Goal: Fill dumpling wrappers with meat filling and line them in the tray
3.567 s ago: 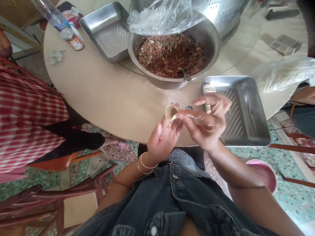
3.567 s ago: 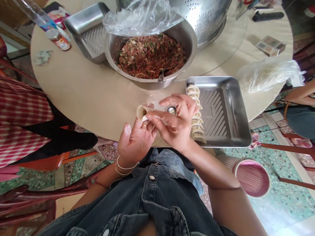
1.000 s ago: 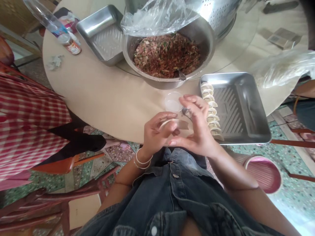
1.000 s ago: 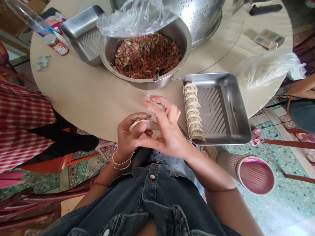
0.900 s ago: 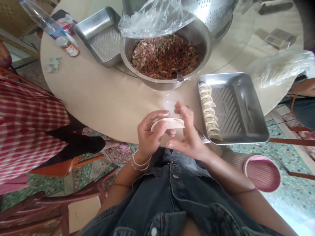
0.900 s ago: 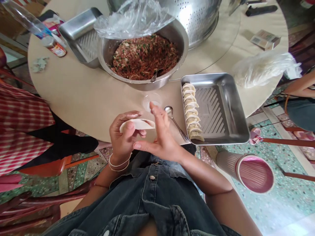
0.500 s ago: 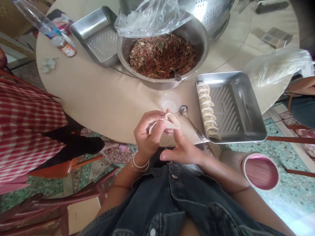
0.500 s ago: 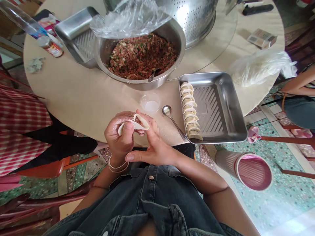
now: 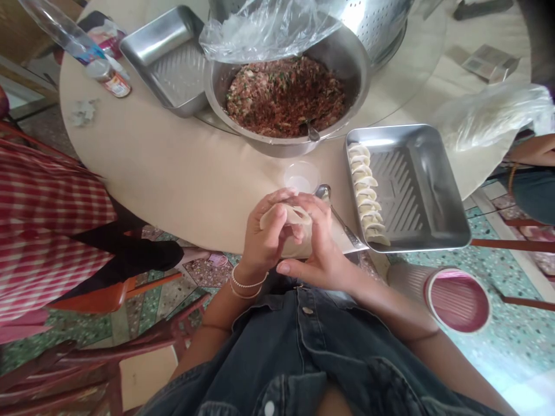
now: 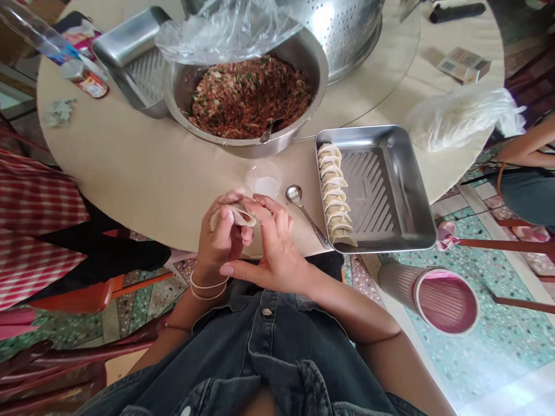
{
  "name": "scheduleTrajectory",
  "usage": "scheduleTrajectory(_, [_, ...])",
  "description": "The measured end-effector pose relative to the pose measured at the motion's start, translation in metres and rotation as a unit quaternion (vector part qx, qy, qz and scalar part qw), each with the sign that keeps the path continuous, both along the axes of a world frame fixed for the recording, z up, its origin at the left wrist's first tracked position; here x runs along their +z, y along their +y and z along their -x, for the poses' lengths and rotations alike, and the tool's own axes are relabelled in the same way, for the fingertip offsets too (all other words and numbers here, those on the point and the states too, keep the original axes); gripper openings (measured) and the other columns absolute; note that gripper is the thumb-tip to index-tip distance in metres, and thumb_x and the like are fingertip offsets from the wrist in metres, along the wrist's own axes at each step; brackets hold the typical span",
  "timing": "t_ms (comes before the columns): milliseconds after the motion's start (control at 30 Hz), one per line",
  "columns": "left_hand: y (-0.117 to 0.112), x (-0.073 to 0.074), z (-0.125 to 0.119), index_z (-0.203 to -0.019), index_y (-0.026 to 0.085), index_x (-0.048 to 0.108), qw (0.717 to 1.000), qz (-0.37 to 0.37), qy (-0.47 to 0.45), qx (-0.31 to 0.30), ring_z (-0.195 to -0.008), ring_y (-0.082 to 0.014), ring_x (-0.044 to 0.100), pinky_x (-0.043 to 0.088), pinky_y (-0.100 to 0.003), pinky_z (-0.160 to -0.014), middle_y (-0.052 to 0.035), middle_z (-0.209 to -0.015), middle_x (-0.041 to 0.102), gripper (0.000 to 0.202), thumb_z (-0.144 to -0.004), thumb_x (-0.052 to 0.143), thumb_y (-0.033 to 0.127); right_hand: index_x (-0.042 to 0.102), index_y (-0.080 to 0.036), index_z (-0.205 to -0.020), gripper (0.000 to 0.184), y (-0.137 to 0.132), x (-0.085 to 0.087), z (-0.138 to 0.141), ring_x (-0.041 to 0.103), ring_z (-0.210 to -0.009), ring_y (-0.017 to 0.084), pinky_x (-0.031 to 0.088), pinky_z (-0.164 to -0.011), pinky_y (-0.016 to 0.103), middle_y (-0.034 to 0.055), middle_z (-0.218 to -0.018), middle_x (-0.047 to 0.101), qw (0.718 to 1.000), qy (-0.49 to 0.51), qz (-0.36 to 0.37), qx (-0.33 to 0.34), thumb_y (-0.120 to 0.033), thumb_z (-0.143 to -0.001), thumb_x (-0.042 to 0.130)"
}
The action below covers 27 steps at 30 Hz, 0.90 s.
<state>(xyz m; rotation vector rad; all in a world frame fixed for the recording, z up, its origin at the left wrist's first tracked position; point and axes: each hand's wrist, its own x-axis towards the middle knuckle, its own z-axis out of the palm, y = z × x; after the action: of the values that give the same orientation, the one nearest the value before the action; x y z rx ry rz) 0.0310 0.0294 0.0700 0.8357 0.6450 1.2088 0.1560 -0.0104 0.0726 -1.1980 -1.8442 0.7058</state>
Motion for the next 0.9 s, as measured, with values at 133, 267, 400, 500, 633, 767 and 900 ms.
scheduleTrajectory(133, [0.000, -0.005, -0.003, -0.093, 0.025, 0.069, 0.993, -0.069, 0.037, 0.089, -0.055, -0.0025, 0.058, 0.051, -0.017, -0.050, 0.0004, -0.098, 0.068, 0.015, -0.092, 0.058, 0.034, -0.002, -0.029, -0.153, 0.096, -0.007, -0.007, 0.005, 0.019, -0.146, 0.028, 0.025, -0.119, 0.054, 0.0123, -0.154, 0.020, 0.992, 0.052, 0.104, 0.052, -0.056, -0.084, 0.059])
scheduleTrajectory(267, [-0.003, -0.009, -0.004, -0.089, 0.024, 0.067, 0.971, -0.141, 0.131, 0.139, -0.070, -0.0075, 0.063, 0.055, -0.023, -0.061, -0.0018, -0.103, 0.064, 0.013, -0.092, 0.057, 0.033, -0.012, -0.035, -0.152, 0.094, -0.009, -0.013, 0.007, 0.012, -0.149, 0.025, 0.023, -0.121, 0.051, 0.0076, -0.158, 0.013, 0.978, 0.129, 0.135, 0.098, -0.057, -0.087, 0.053])
scheduleTrajectory(400, [-0.007, -0.009, -0.006, -0.086, 0.023, 0.065, 0.954, -0.168, 0.201, 0.146, -0.080, -0.0118, 0.062, 0.054, -0.024, -0.062, -0.0040, -0.101, 0.064, 0.017, -0.092, 0.057, 0.037, 0.000, -0.043, -0.152, 0.079, -0.006, -0.016, 0.010, 0.029, -0.143, 0.021, 0.033, -0.118, 0.046, 0.0033, -0.151, 0.031, 0.974, 0.190, 0.118, 0.042, -0.058, -0.090, 0.047])
scheduleTrajectory(500, [-0.011, -0.011, -0.010, -0.089, 0.023, 0.062, 0.964, -0.139, 0.187, 0.129, -0.078, -0.0109, 0.063, 0.055, -0.026, -0.066, -0.0031, -0.104, 0.064, 0.018, -0.093, 0.054, 0.038, 0.025, -0.050, -0.147, 0.058, -0.002, -0.017, 0.010, 0.038, -0.137, 0.020, 0.038, -0.115, 0.046, -0.0004, -0.144, 0.041, 0.979, 0.197, 0.055, -0.019, -0.050, -0.093, 0.047])
scheduleTrajectory(633, [-0.016, -0.013, -0.014, -0.118, 0.030, 0.054, 0.972, -0.115, 0.152, 0.134, -0.103, -0.0152, 0.064, 0.053, -0.031, -0.092, -0.0036, -0.112, 0.064, 0.026, -0.094, 0.054, 0.038, 0.048, -0.050, -0.134, 0.045, 0.005, -0.013, 0.006, 0.046, -0.129, 0.021, 0.041, -0.111, 0.049, -0.0006, -0.133, 0.052, 0.983, 0.164, -0.018, -0.085, -0.038, -0.092, 0.055])
scheduleTrajectory(767, [-0.026, -0.006, -0.015, -0.131, 0.036, 0.044, 0.998, -0.047, 0.024, 0.043, -0.122, -0.0185, 0.058, 0.050, -0.034, -0.102, -0.0027, -0.131, 0.057, 0.037, -0.096, 0.048, 0.044, 0.069, -0.042, -0.109, 0.023, 0.007, -0.004, 0.000, 0.053, -0.118, 0.025, 0.044, -0.103, 0.054, -0.0004, -0.121, 0.059, 0.976, 0.039, -0.094, -0.192, -0.037, -0.088, 0.060])
scheduleTrajectory(900, [-0.027, 0.007, -0.015, -0.129, 0.036, 0.045, 0.992, 0.075, -0.082, -0.055, -0.124, -0.0212, 0.058, 0.055, -0.039, -0.097, -0.0034, -0.137, 0.056, 0.038, -0.093, 0.048, 0.052, 0.072, -0.039, -0.088, 0.011, 0.004, -0.002, -0.005, 0.055, -0.107, 0.025, 0.047, -0.096, 0.053, 0.0018, -0.092, 0.061, 0.949, -0.039, -0.173, -0.262, -0.036, -0.087, 0.061])
